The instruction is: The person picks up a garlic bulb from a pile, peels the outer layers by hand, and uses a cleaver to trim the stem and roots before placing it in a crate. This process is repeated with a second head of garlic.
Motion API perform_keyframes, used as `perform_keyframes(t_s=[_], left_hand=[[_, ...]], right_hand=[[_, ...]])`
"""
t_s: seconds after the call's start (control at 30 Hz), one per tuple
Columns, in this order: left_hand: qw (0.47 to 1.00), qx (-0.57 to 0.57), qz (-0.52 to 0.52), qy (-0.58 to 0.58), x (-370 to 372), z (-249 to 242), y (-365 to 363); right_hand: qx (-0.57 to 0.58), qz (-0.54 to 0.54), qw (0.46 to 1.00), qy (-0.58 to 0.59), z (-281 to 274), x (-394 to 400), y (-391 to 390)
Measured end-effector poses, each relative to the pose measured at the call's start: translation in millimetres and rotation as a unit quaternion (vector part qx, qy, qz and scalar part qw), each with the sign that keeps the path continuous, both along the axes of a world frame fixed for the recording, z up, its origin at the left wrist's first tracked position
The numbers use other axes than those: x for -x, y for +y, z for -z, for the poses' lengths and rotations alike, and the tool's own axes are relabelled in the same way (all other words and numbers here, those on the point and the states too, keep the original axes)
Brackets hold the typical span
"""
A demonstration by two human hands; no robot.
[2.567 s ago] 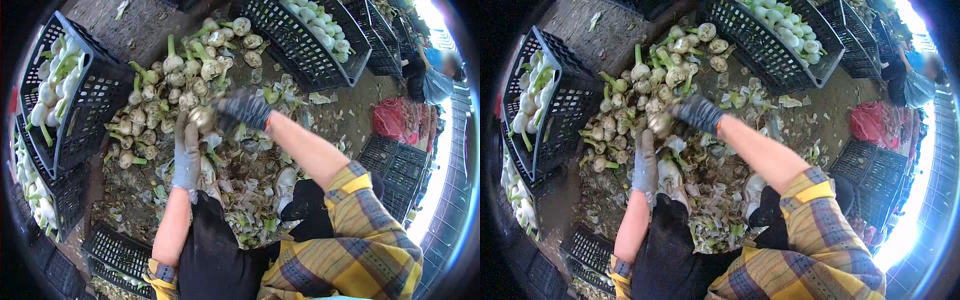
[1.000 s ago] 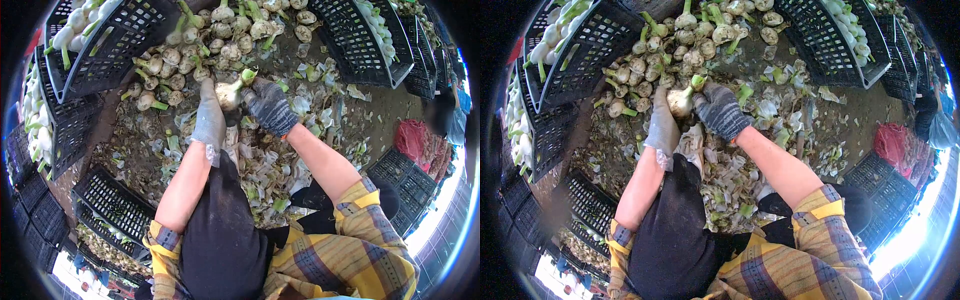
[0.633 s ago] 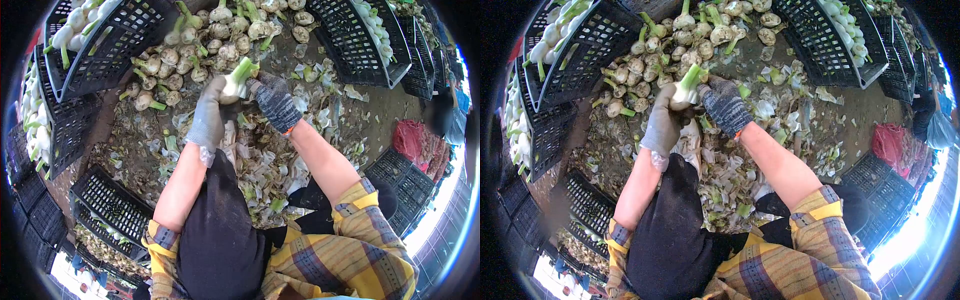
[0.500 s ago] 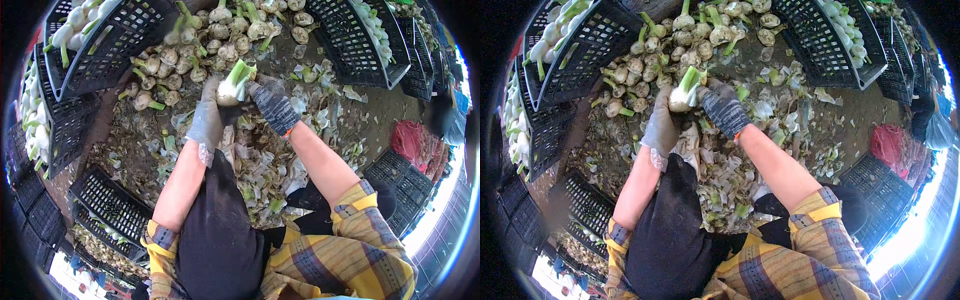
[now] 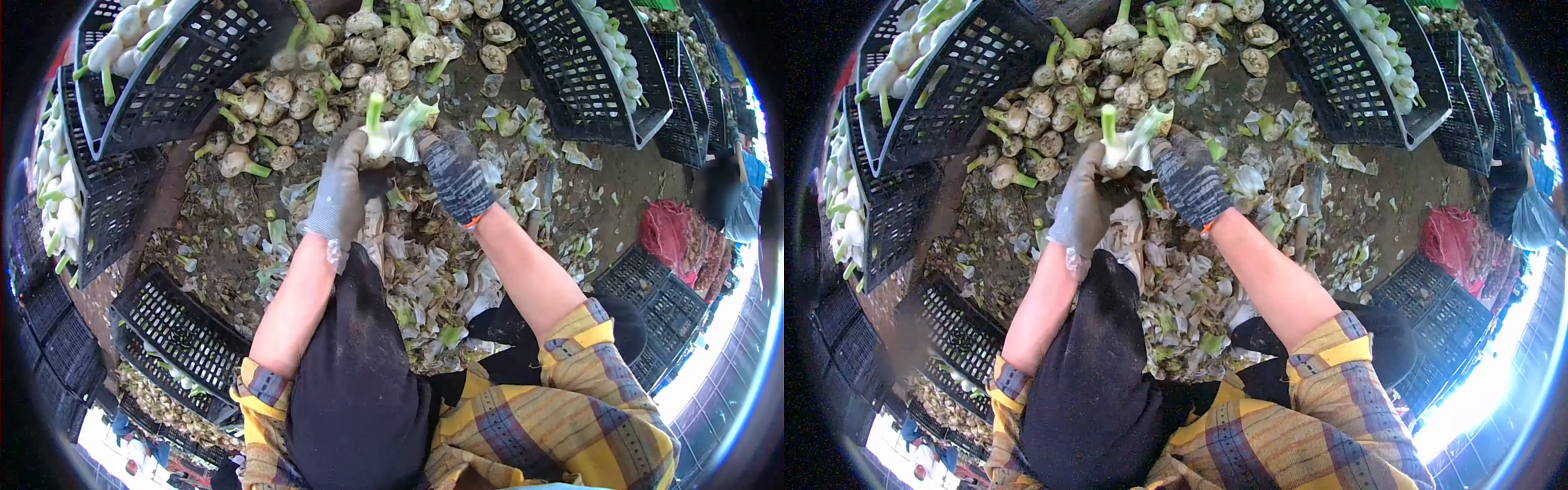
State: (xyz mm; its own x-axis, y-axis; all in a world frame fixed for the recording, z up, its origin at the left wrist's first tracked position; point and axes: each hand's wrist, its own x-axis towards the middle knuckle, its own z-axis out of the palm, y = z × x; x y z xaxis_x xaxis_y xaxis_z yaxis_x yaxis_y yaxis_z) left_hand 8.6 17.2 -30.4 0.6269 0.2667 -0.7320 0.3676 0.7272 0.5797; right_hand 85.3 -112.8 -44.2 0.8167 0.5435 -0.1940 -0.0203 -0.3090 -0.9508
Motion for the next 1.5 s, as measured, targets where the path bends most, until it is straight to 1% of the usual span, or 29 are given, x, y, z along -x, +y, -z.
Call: perform_keyframes(t_s=[0.03, 0.07, 0.13, 0.17, 0.23, 0.3, 0.33, 0.37, 0.4, 0.43, 0.47, 0.5, 0.53, 0.6, 0.67, 0.7, 0.8, 0.83, 0.93, 0.97, 1.07, 1.1, 1.2, 1.23, 1.3, 1.33, 1.4, 1.47, 1.5], left_hand=[[0.998, -0.043, 0.006, -0.037, -1, -7, -1], [0.998, -0.06, 0.012, -0.019, -1, -9, 0], [0.995, -0.094, 0.025, 0.015, -3, -10, 1], [0.986, -0.159, 0.044, -0.025, -2, -3, 0], [0.99, -0.135, 0.003, 0.034, -4, -4, 0], [0.989, -0.11, -0.039, 0.093, -6, -6, 0], [0.994, -0.069, -0.056, 0.068, -6, -7, 3], [0.996, -0.027, -0.074, 0.043, -4, -7, 7], [0.996, 0.015, -0.09, 0.019, -3, -7, 10], [0.989, -0.007, -0.141, 0.044, -7, 1, 9], [0.988, 0.018, -0.148, 0.029, -4, 5, 11], [0.987, 0.044, -0.155, 0.012, -2, 3, 15], [0.985, 0.069, -0.161, -0.004, -1, 2, 19], [0.984, 0.053, -0.168, 0.02, -3, -2, 20], [0.985, 0.03, -0.167, 0.028, -4, -9, 18], [0.993, -0.015, -0.117, 0.001, -1, -5, 21], [0.988, -0.137, -0.068, -0.015, 5, 5, 18], [0.986, -0.166, -0.028, -0.015, 6, 0, 19], [0.986, -0.148, -0.038, -0.06, 3, 2, 17], [0.981, -0.181, -0.006, -0.063, 4, -9, 15], [0.975, -0.205, 0.044, -0.075, 8, 2, 15], [0.949, -0.297, 0.047, -0.091, 12, 4, 13], [0.93, -0.351, 0.073, -0.085, 14, 9, 12], [0.934, -0.337, 0.081, -0.091, 14, 9, 13], [0.941, -0.307, 0.097, -0.105, 15, 5, 14], [0.956, -0.26, 0.062, -0.124, 14, 2, 13], [0.974, -0.162, -0.009, -0.159, 11, -2, 6], [0.964, -0.217, 0.04, -0.149, 13, 5, 11], [0.957, -0.244, 0.065, -0.143, 13, 7, 12]], right_hand=[[-0.011, 0.025, 1.0, 0.014, -14, 3, 5], [-0.022, 0.051, 0.998, 0.027, -20, 6, 8], [0.049, 0.022, 0.995, -0.087, -20, 7, 10], [0.071, -0.012, 0.987, -0.143, -24, 7, 9], [0.079, -0.036, 0.971, -0.224, -25, 12, 12], [0.012, -0.01, 0.999, -0.041, -36, 17, 14], [-0.022, 0.003, 0.998, 0.052, -39, 17, 16], [-0.128, 0.072, 0.97, 0.196, -29, 17, 19], [-0.198, 0.098, 0.937, 0.273, -24, 11, 18], [-0.265, 0.122, 0.892, 0.346, -20, 3, 14], [-0.328, 0.144, 0.836, 0.415, -17, -3, 10], [-0.342, 0.214, 0.785, 0.469, -36, -14, 12], [-0.356, 0.187, 0.793, 0.458, -27, -21, 4], [-0.259, 0.167, 0.844, 0.44, -16, -28, -7], [-0.058, 0.109, 0.861, 0.494, -5, -22, -15], [0.043, 0.076, 0.854, 0.513, -5, -20, -15], [0.079, -0.097, 0.943, 0.308, -10, -7, -16], [0.039, -0.056, 0.942, 0.329, -12, -5, -7], [-0.022, -0.099, 0.911, 0.399, -28, -9, 9], [0.044, -0.107, 0.905, 0.41, -38, -14, 21], [-0.01, -0.143, 0.946, 0.29, -22, -10, 24], [-0.032, -0.119, 0.929, 0.349, -36, -10, 24], [-0.026, -0.122, 0.887, 0.444, -45, -15, 14], [-0.013, -0.13, 0.919, 0.373, -44, -15, 14], [-0.003, -0.125, 0.922, 0.367, -36, -13, 10], [0.001, -0.124, 0.924, 0.363, -30, -12, 7], [-0.029, -0.203, 0.958, 0.202, -11, -12, 3], [-0.036, -0.202, 0.96, 0.193, -3, -12, -1], [-0.027, -0.161, 0.95, 0.267, -18, -11, 2]])
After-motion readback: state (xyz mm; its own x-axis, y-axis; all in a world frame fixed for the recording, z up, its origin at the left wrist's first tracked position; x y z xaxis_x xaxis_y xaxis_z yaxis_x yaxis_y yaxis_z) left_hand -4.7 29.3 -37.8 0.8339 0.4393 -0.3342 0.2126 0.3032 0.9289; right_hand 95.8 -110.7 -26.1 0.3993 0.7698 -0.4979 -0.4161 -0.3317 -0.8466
